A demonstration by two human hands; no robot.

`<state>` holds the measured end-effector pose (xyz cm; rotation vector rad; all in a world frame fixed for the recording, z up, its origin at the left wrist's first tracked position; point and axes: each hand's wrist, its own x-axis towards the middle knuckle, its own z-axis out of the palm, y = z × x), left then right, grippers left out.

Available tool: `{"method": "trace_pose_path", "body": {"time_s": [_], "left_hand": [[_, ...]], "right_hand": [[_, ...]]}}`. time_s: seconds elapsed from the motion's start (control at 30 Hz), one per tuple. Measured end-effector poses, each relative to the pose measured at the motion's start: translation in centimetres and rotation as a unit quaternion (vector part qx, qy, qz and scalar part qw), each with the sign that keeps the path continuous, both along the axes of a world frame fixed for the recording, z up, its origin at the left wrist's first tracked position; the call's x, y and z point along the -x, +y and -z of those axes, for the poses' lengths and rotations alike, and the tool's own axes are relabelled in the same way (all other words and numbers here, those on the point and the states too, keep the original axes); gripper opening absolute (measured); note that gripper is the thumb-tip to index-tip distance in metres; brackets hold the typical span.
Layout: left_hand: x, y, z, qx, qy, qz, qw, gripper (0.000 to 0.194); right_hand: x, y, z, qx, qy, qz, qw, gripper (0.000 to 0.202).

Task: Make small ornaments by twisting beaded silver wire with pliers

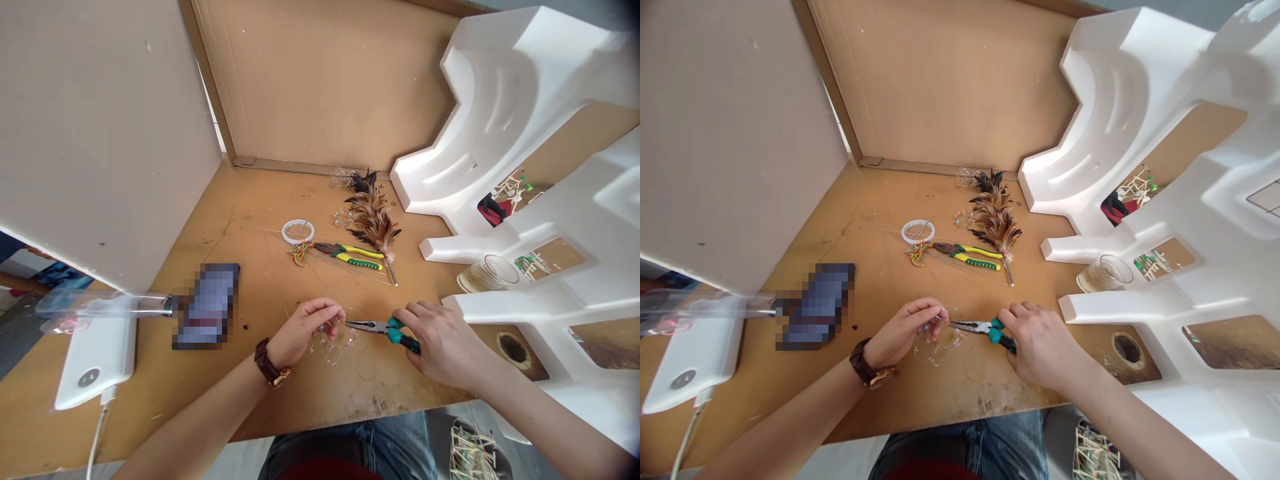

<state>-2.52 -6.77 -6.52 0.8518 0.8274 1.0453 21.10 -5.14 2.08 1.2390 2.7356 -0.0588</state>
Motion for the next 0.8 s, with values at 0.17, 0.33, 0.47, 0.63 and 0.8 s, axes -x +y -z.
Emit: {"method": "trace_pose_path", "body": {"time_s": [0.17, 0.33, 0.47, 0.63, 0.8], "left_hand": [[0.0, -0.1, 0.0, -0.012, 0.002, 0.004, 1.000, 0.022], [0.0, -0.1, 0.0, -0.005, -0.010, 0.004, 1.000, 0.022], [0.1, 0.0, -0.3, 0.004, -0.037, -0.017, 0.999, 0.018], [0.1, 0.3, -0.1, -0.027, -0.016, -0.046, 0.998, 0.019], [0.0, 0.2, 0.1, -0.067, 0.041, -0.044, 0.996, 0.017]], "right_hand": [[0.2, -0.3, -0.1, 0.018, -0.010, 0.023, 1.000, 0.017], [0.3, -0.7, 0.0, 0.039, -0.009, 0.047, 0.998, 0.014], [-0.2, -0.6, 0.3, 0.040, 0.013, 0.067, 0.997, 0.018], [-1.3, -0.3, 0.5, 0.029, 0.033, 0.100, 0.994, 0.024], [-1.7, -0.3, 0.8, 0.021, 0.045, 0.103, 0.993, 0.024]]}}
